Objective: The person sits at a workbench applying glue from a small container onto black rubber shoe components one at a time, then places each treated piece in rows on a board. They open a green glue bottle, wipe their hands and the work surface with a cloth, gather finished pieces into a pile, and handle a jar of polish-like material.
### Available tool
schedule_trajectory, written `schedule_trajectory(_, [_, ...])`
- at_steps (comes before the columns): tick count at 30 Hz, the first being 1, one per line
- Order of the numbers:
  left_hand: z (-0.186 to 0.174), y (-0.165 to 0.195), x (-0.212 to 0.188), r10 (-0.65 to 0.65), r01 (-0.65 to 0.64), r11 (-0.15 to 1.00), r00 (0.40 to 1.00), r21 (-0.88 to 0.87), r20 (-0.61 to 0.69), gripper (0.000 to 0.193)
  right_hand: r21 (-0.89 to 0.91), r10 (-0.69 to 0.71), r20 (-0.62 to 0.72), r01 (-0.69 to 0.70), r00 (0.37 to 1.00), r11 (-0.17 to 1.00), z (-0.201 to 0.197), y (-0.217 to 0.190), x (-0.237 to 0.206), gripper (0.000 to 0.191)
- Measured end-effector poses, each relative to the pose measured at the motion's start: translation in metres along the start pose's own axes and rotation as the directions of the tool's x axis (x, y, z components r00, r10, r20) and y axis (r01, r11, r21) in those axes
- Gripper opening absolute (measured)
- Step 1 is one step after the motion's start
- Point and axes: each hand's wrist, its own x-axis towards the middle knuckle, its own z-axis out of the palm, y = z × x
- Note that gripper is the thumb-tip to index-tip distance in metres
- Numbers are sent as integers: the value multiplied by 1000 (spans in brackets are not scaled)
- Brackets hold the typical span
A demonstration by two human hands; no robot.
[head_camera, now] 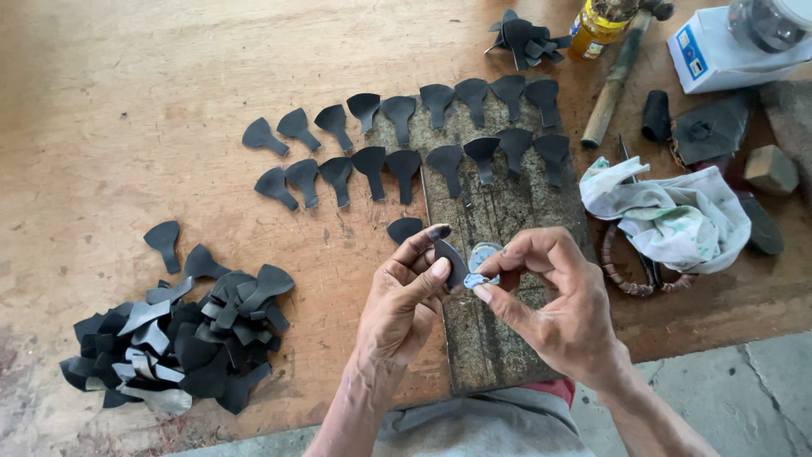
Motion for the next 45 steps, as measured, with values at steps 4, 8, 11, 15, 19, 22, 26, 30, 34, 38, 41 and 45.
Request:
schedule_trajectory(4, [4,-1,-1,-53,56,996,997,71,-54,52,35,-62,-60,64,996,997,1,4,5,37])
schedule_trajectory(8, [4,-1,-3,-103,103,995,994,-15,22,53,74,-104,-104,112,989,991,5,7,5,37])
schedule_trajectory(11, [3,-2,0,-119,120,988,993,-93,11,52,-36,-113,-56,112,992,993,7,7,2,34])
schedule_trajectory(15, [2,-3,1,-135,135,985,991,-108,13,50,59,-109,-111,116,988,992,5,8,8,33])
schedule_trajectory(19, [1,-5,1,-129,129,987,992,-98,13,47,17,-114,-104,117,988,993,7,8,12,35])
schedule_trajectory(22, [-4,-5,3,-83,85,988,996,-130,25,44,-37,-158,-65,156,985,987,14,7,6,33])
schedule_trajectory(26, [-9,-6,5,-73,74,988,997,-132,9,42,-83,-112,-19,110,994,991,16,8,0,32])
schedule_trajectory(30, [-10,-9,7,-79,77,992,997,-99,-16,42,-46,-125,-125,120,984,992,15,11,3,33])
schedule_trajectory(34, [-10,-8,9,-63,60,988,998,-143,-20,41,-87,-121,-46,116,992,989,15,11,2,32])
schedule_trajectory(38, [-10,-7,9,-72,69,986,997,-149,-18,43,-69,-81,-109,74,991,995,14,11,1,34])
schedule_trajectory(41, [-9,-8,11,-71,67,987,997,-147,-20,43,-105,-112,-85,103,990,989,14,13,4,33])
schedule_trajectory(45, [-10,-9,11,-42,45,986,999,-161,24,44,-137,-98,-60,90,993,987,14,12,4,32])
